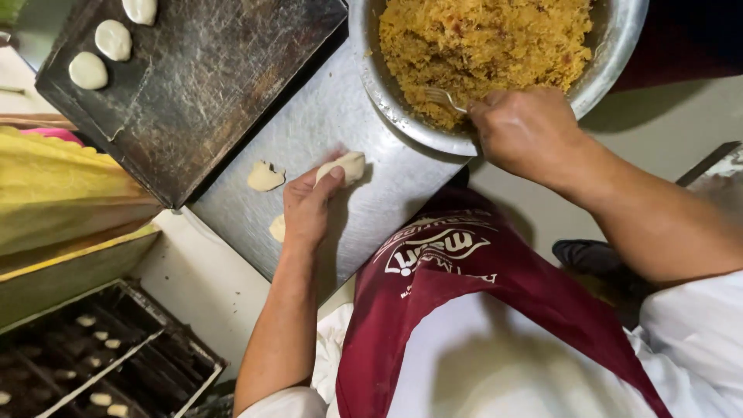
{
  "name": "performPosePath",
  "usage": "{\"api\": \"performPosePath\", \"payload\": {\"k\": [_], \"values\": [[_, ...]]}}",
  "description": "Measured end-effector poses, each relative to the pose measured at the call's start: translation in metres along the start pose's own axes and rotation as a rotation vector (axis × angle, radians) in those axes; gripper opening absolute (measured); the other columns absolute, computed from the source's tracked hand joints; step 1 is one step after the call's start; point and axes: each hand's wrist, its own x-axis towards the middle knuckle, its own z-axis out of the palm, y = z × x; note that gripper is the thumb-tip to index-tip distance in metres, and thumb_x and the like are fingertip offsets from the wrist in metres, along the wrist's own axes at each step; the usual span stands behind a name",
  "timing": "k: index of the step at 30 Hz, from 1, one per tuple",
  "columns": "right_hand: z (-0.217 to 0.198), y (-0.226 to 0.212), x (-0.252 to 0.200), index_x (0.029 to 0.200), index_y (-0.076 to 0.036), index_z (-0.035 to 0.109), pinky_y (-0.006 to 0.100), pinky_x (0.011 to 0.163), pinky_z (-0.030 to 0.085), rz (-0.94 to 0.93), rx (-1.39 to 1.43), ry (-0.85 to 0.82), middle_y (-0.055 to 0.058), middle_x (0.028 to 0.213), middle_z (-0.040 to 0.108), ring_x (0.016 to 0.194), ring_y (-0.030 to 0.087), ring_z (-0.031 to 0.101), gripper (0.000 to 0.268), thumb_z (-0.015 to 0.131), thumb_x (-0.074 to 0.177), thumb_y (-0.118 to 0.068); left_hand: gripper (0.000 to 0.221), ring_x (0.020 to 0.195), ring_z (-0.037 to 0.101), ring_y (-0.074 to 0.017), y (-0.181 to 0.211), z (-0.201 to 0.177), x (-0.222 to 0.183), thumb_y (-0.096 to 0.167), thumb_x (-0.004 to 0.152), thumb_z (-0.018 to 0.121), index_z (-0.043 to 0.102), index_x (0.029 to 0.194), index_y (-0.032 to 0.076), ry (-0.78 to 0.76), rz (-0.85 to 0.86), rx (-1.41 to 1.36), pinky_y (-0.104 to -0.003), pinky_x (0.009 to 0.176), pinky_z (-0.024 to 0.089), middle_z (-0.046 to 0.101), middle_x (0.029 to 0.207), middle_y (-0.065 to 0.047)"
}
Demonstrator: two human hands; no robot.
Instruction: Flattening dough, adding filling, sealing the buns, and placing them on a baking tray
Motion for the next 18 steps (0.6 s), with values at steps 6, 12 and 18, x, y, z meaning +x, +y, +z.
{"api": "performPosePath", "payload": {"k": [6, 12, 18], "values": [[-0.057, 0.034, -0.017, 0.115, -0.015, 0.081, 0.046, 0.062, 0.061, -0.047, 0.401, -0.07, 0.007, 0.096, 0.081, 0.075, 0.025, 0.076, 0.026, 0.062, 0.098, -0.015, 0.017, 0.058, 0.054, -0.0085, -0.006, -0.002, 0.031, 0.017, 0.086, 0.077, 0.076, 0.094, 0.002, 0.189, -0.059, 0.169, -0.023, 0.054, 0.041, 0.067, 0.069, -0.001], [-0.079, 0.046, -0.045, 0.117, 0.003, 0.078, 0.034, 0.067, 0.053, -0.077, 0.678, 0.295, 0.014, 0.099, 0.078, 0.074, 0.023, 0.07, 0.02, 0.072, 0.099, -0.004, 0.043, 0.071, 0.07, -0.0365, -0.035, 0.06, 0.056, 0.003, 0.092, 0.067, 0.052, 0.121, -0.024, -0.061, -0.184, -0.55, -0.037, 0.055, 0.063, 0.067, 0.099, -0.041], [-0.018, 0.044, -0.049, 0.129, -0.029, 0.079, 0.036, 0.072, 0.059, -0.057, -0.022, 0.622, -0.002, 0.091, 0.069, 0.078, 0.019, 0.067, 0.035, 0.065, 0.099, -0.019, 0.05, 0.087, 0.077, -0.0332, -0.01, 0.129, 0.047, 0.04, 0.094, 0.071, 0.067, 0.116, -0.005, -0.141, -0.318, -0.642, -0.05, 0.075, 0.068, 0.076, 0.105, -0.024]]}}
